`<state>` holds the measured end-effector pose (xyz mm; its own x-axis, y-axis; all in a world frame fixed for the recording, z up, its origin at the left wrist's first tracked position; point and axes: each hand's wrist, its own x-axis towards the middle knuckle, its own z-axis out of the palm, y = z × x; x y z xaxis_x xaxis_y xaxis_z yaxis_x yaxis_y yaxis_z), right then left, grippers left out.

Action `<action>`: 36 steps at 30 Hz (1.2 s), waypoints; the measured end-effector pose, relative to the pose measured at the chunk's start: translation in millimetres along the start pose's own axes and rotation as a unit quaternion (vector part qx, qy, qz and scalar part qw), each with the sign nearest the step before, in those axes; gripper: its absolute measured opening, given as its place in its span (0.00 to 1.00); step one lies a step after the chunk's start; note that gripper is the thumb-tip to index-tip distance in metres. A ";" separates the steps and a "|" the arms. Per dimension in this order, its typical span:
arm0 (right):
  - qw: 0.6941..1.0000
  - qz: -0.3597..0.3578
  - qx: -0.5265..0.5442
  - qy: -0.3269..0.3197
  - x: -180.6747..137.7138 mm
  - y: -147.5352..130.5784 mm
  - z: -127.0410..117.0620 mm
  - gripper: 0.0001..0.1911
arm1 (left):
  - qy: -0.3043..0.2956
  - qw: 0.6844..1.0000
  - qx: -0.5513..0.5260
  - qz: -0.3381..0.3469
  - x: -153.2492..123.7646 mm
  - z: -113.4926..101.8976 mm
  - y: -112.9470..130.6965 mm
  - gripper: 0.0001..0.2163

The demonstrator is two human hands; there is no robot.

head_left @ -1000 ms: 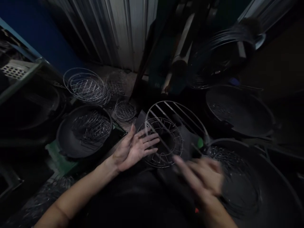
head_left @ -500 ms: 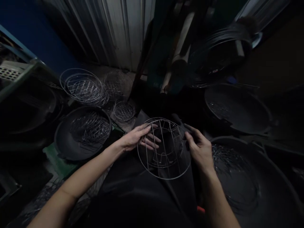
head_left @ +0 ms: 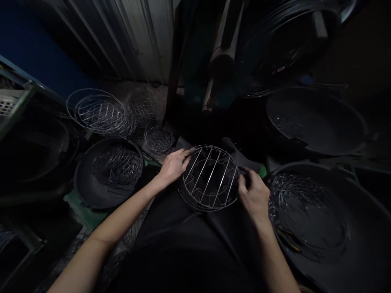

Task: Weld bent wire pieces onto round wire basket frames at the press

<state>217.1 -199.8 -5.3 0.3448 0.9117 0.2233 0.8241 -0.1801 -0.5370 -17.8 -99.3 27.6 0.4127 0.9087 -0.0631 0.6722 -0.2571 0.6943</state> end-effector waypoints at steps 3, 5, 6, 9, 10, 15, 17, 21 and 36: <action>1.000 0.009 0.005 0.003 -8.9 3.3 2.6 0.16 | -0.011 1.000 0.003 0.000 -0.7 5.8 -2.9 0.17; 1.000 0.021 0.012 0.001 -12.2 4.9 2.3 0.15 | -0.022 1.000 0.007 -0.005 -1.4 7.0 -3.9 0.18; 1.000 0.028 0.013 -0.005 -13.1 5.5 1.6 0.15 | -0.031 0.999 0.013 -0.008 -1.4 7.3 -4.2 0.18; 0.999 0.036 0.018 -0.023 -15.0 6.2 -2.5 0.16 | -0.047 0.998 0.029 -0.015 -0.8 8.1 -5.7 0.19; 0.999 0.035 0.022 -0.029 -15.8 6.2 -4.2 0.17 | -0.047 0.998 0.034 -0.016 -0.6 8.6 -6.5 0.19; 0.994 0.037 0.074 -0.078 -20.5 11.6 -11.5 0.20 | -0.030 0.998 0.053 -0.009 -2.5 9.5 -9.0 0.18; 0.990 0.040 0.095 -0.100 -21.4 17.6 -12.5 0.22 | -0.025 0.998 0.056 0.000 -3.4 8.8 -8.6 0.18; 0.981 0.059 0.122 -0.137 -21.6 28.4 -9.7 0.22 | -0.021 0.999 0.038 0.006 -1.7 7.5 -11.9 0.16; 0.889 0.264 0.359 -0.103 -32.7 38.0 -20.8 0.39 | -0.148 0.980 -0.126 -0.050 63.3 -19.5 -12.3 0.37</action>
<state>246.5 -244.1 -16.2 0.4472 0.8317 -0.3290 0.0461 -0.3887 -0.9202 -11.9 -32.2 29.1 0.5370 0.7809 -0.3191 0.5614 -0.0486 0.8261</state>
